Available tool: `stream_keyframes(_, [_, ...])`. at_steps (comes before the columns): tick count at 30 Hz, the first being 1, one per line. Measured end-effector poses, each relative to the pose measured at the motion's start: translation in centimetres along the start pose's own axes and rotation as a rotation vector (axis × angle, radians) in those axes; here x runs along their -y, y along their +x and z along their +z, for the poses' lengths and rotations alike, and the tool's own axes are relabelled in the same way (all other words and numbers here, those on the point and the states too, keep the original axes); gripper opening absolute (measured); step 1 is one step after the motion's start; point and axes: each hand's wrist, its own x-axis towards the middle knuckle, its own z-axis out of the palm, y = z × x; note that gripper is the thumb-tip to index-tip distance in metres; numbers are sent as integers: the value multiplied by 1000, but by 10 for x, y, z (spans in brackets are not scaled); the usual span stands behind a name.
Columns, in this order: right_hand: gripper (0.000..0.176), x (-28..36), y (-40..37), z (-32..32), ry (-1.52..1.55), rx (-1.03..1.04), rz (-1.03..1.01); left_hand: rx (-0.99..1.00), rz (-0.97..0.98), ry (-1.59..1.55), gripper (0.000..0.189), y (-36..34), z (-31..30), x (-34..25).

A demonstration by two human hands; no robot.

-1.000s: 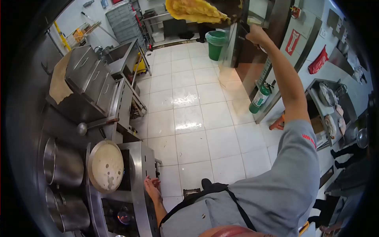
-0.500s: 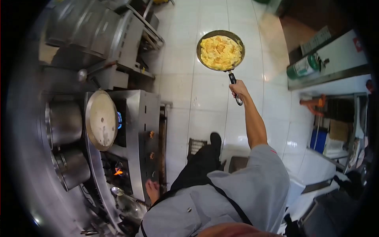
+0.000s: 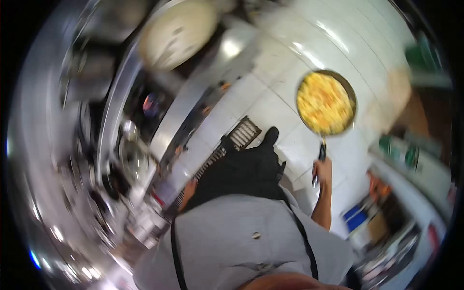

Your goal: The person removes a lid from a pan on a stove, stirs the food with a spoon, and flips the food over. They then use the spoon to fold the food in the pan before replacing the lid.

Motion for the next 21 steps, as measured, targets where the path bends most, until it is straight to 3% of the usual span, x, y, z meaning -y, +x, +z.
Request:
stream_keyframes(1, [9, 5, -22, 8, -20, 14, -34, -36, -94, -179, 32, -4, -2, -15])
stream_keyframes(3, [13, 48, -84, 33, -20, 32, -34, 356, -543, -491, 28, 33, -91, -50])
stream_keyframes(5, [8, 62, -124, 20, -3, 64, -8, 127, -1339, -982, 26, 22, -50, -57])
stream_keyframes(7, [9, 84, -168, 31, -62, 100, -76, -297, -1449, -572, 31, 15, -54, -56])
stream_keyframes(9, [9, 106, -205, 28, -144, 129, -160, -630, -1441, -471, 36, 22, -108, -59])
stream_keyframes(11, [9, 129, -216, 28, -211, 170, -224, -795, -1507, -440, 38, 46, -178, -63])
stream_keyframes(13, [12, 133, -234, 36, -305, 327, -356, -881, -1442, -431, 45, 48, -194, -52])
stream_keyframes(16, [10, 182, -216, 129, -387, 461, -370, -708, -1374, -474, 56, 93, -177, -9])
stream_keyframes(21, [10, 193, -165, 264, -390, 718, -414, -703, -1435, -653, 63, 92, -189, 0])
